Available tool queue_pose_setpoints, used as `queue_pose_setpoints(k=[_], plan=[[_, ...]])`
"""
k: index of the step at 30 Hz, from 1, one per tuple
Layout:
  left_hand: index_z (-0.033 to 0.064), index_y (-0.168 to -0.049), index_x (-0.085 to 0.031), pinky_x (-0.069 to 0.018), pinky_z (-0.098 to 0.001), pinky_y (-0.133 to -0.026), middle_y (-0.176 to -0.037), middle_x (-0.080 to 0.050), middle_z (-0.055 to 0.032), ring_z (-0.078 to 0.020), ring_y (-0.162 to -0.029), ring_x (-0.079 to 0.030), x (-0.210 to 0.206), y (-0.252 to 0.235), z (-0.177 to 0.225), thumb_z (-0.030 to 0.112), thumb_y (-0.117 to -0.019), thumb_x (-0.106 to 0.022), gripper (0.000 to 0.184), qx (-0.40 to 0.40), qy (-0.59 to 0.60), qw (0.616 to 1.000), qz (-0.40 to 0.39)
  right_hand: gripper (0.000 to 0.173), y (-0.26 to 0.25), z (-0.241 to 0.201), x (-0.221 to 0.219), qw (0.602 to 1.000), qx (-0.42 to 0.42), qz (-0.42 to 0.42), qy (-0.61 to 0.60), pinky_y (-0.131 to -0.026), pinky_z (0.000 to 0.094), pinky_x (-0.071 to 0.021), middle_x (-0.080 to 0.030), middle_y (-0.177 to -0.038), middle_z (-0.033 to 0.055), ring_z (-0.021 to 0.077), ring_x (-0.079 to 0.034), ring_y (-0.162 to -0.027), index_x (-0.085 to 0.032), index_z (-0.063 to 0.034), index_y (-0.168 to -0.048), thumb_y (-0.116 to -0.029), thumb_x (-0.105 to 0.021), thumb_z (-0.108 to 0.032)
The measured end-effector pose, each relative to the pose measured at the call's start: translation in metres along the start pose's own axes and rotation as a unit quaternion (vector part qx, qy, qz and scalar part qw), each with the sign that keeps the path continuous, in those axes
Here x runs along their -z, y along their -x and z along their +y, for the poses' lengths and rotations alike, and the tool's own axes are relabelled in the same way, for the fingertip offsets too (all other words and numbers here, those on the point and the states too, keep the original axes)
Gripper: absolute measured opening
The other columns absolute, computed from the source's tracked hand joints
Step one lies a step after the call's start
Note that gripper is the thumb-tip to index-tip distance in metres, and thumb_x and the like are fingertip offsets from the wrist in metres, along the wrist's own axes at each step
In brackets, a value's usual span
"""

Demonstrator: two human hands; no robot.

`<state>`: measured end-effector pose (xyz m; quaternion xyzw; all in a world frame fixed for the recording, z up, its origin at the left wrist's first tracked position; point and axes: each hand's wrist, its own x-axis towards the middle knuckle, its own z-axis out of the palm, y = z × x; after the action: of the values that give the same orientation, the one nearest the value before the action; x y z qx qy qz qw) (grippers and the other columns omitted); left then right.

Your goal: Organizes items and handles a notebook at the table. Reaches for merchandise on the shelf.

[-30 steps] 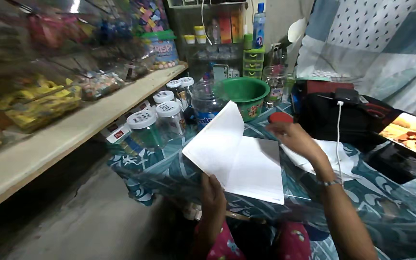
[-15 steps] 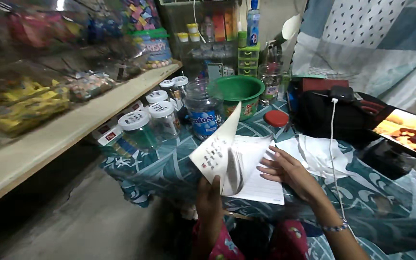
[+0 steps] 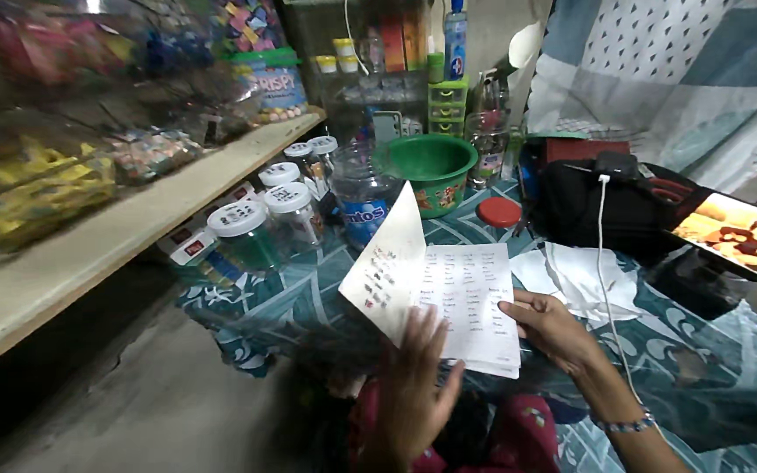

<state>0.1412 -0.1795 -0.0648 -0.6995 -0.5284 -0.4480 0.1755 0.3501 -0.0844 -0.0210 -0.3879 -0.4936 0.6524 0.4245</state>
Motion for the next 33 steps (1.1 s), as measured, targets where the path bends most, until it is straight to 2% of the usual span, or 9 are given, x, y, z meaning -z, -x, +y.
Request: queue_pose_setpoints(k=[3,10,15,18,20,23,26,29,33], plan=[[0.0075,-0.137,-0.062,-0.0405,-0.0527,-0.108,-0.140,-0.065,-0.0082,-0.0194,-0.134,-0.058,-0.027,0.008,0.005,0.056,-0.0992,-0.052,0.063,-0.063,-0.021,0.995,-0.072,0.011,0.003,-0.001,0.002,0.999,0.015,0.042,0.018,-0.063,0.0213,-0.0590,-0.074,-0.077,0.0019,0.0062,-0.070,-0.066,-0.069,-0.0012,-0.100,-0.1002,-0.058,-0.001],[0.0031,-0.105,-0.077,-0.0348,-0.0534,-0.118,-0.105,-0.078,-0.0093,-0.0248,-0.110,-0.072,-0.034,0.001,0.019,0.049,-0.0970,-0.061,0.050,0.011,0.070,0.994,-0.082,0.019,0.008,-0.007,0.010,0.979,0.078,0.149,0.113,-0.050,0.0160,-0.0452,-0.052,-0.055,-0.0110,-0.0017,-0.049,-0.048,-0.059,-0.0122,-0.078,-0.0898,-0.066,0.001],[-0.0052,-0.107,-0.074,-0.0453,-0.0481,-0.110,-0.105,-0.076,-0.0164,-0.0341,-0.112,-0.070,-0.034,-0.009,0.027,0.019,-0.0935,-0.068,0.029,0.094,0.108,0.988,-0.052,0.011,0.001,-0.016,-0.006,0.980,0.069,0.168,0.083,-0.058,0.0186,-0.0562,-0.067,-0.068,-0.0060,0.0007,-0.064,-0.058,-0.068,-0.0053,-0.098,-0.0898,-0.074,-0.004],[-0.0094,-0.117,-0.070,-0.0580,-0.0394,-0.088,-0.107,-0.074,-0.0224,-0.0294,-0.097,-0.074,-0.021,-0.019,0.027,0.006,-0.1002,-0.057,0.026,0.186,0.148,0.970,-0.052,0.007,-0.004,-0.014,-0.005,0.989,0.059,0.133,0.036,-0.060,0.0196,-0.0571,-0.070,-0.071,-0.0019,0.0034,-0.066,-0.059,-0.066,-0.0015,-0.103,-0.0978,-0.066,-0.006],[-0.0080,-0.131,-0.063,-0.0535,-0.0348,-0.095,-0.123,-0.070,-0.0213,-0.0219,-0.107,-0.070,-0.012,-0.027,0.020,0.007,-0.1065,-0.045,0.034,0.258,0.210,0.941,-0.057,0.007,-0.004,-0.012,-0.001,0.994,0.053,0.093,0.000,-0.063,0.0204,-0.0594,-0.070,-0.073,-0.0016,0.0041,-0.067,-0.061,-0.063,-0.0018,-0.100,-0.1031,-0.057,-0.005],[-0.0124,-0.131,-0.057,-0.0589,-0.0281,-0.089,-0.112,-0.073,-0.0215,-0.0131,-0.097,-0.074,-0.018,-0.028,0.006,0.009,-0.1070,-0.042,0.035,0.286,0.259,0.923,0.014,0.016,0.000,-0.009,0.009,0.997,0.044,0.043,-0.036,-0.070,0.0230,-0.0622,-0.074,-0.081,0.0001,0.0064,-0.072,-0.070,-0.062,0.0004,-0.111,-0.1022,-0.050,0.003],[-0.0112,-0.128,-0.062,-0.0530,-0.0257,-0.100,-0.130,-0.065,-0.0249,-0.0138,-0.117,-0.067,-0.021,-0.020,0.001,0.015,-0.1025,-0.055,0.037,0.211,0.268,0.939,0.037,0.019,0.004,-0.013,0.010,0.997,0.038,0.017,-0.058,-0.074,0.0246,-0.0633,-0.075,-0.087,0.0010,0.0079,-0.073,-0.075,-0.062,0.0009,-0.116,-0.1039,-0.047,0.003],[-0.0076,-0.144,-0.047,-0.0440,-0.0283,-0.110,-0.145,-0.054,-0.0257,-0.0182,-0.134,-0.054,-0.020,-0.013,0.010,0.040,-0.0888,-0.075,0.077,0.156,0.253,0.955,-0.015,0.031,0.001,-0.025,-0.001,0.997,0.038,-0.039,-0.055,-0.082,0.0248,-0.0619,-0.075,-0.100,0.0005,0.0078,-0.073,-0.087,-0.055,-0.0018,-0.130,-0.1119,-0.033,-0.013],[-0.0109,-0.148,-0.038,-0.0598,-0.0374,-0.081,-0.120,-0.066,-0.0300,-0.0251,-0.092,-0.072,-0.030,-0.017,0.010,0.011,-0.0920,-0.071,0.069,0.262,0.166,0.950,0.040,0.040,-0.018,-0.030,0.002,0.983,0.094,-0.140,0.066,-0.104,0.0299,-0.0535,-0.068,-0.132,0.0105,0.0148,-0.067,-0.118,-0.051,0.0009,-0.144,-0.1114,-0.035,-0.015]])
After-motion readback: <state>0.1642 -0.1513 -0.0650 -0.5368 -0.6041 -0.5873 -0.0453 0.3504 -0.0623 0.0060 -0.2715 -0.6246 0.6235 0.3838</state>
